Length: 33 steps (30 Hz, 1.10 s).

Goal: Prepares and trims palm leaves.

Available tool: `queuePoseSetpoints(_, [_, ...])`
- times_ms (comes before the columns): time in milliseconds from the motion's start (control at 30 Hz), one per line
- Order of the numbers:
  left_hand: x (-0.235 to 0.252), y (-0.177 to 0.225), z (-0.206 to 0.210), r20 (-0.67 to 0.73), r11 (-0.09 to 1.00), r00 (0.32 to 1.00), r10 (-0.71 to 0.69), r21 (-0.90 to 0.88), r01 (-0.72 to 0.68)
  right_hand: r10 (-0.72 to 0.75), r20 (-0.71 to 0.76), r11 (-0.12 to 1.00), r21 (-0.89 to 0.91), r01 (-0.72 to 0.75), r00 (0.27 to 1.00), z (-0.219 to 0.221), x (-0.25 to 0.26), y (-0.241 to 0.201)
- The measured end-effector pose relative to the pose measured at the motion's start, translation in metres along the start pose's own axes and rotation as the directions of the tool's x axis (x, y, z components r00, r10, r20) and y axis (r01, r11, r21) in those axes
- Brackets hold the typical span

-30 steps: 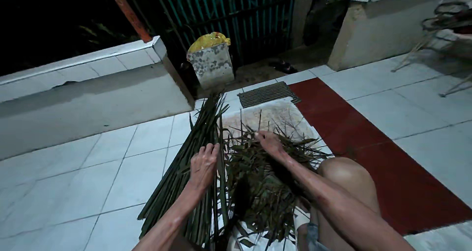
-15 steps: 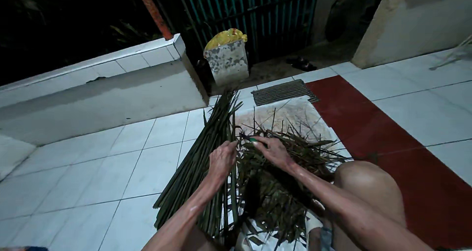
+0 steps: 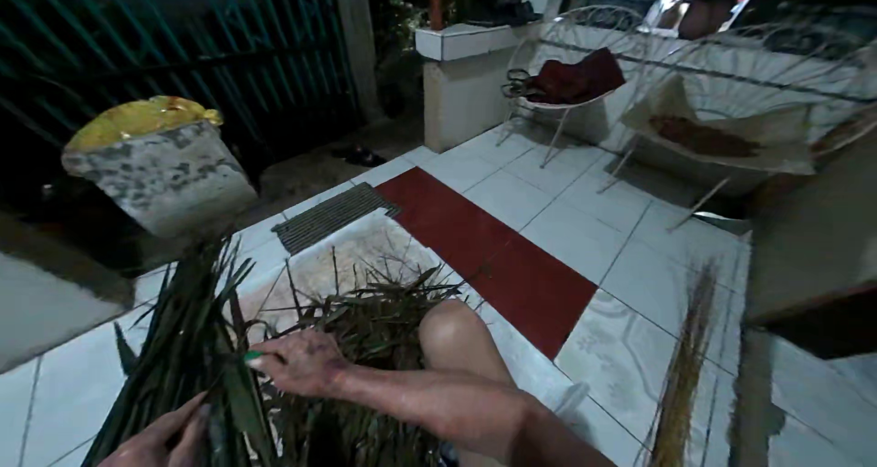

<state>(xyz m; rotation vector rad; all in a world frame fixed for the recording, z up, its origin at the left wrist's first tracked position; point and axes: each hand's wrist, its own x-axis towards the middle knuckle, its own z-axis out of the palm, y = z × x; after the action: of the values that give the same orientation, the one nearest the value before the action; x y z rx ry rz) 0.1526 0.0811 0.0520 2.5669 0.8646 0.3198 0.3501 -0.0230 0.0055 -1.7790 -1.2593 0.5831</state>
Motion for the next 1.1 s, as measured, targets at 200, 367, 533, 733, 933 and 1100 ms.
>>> queuePoseSetpoints(200, [0.004, 0.002, 0.001, 0.034, 1.0, 0.999, -0.002, 0.011, 0.001, -0.01, -0.025, 0.998, 0.055, 0.011, 1.0, -0.004, 0.006, 0.005])
queuePoseSetpoints(367, [0.003, -0.001, 0.007, -0.036, 0.996, 0.998, 0.06, 0.067, -0.057, 0.126, -0.097, 0.992, 0.008, -0.126, 0.987, -0.026, 0.009, 0.011])
queuePoseSetpoints(533, [0.002, -0.005, 0.004, -0.021, 0.996, 1.0, -0.013, 0.092, 0.015, 0.171, -0.065, 0.985, 0.03, -0.17, 0.983, -0.021, 0.025, 0.032])
queuePoseSetpoints(733, [-0.003, -0.008, -0.001, 0.009, 0.999, 1.0, -0.021, 0.032, 0.021, 0.216, -0.113, 0.975, 0.075, -0.208, 0.97, -0.023, 0.034, 0.045])
queuePoseSetpoints(933, [-0.007, -0.024, -0.009, 0.062, 0.994, 0.996, -0.061, -0.086, 0.066, 0.298, -0.205, 0.955, 0.063, -0.291, 0.932, -0.035, 0.036, 0.051])
queuePoseSetpoints(1100, [-0.008, -0.032, -0.017, 0.166, 0.972, 0.976, -0.141, -0.164, 0.169, 0.282, -0.348, 0.959, 0.075, -0.274, 0.894, -0.044, 0.039, 0.064])
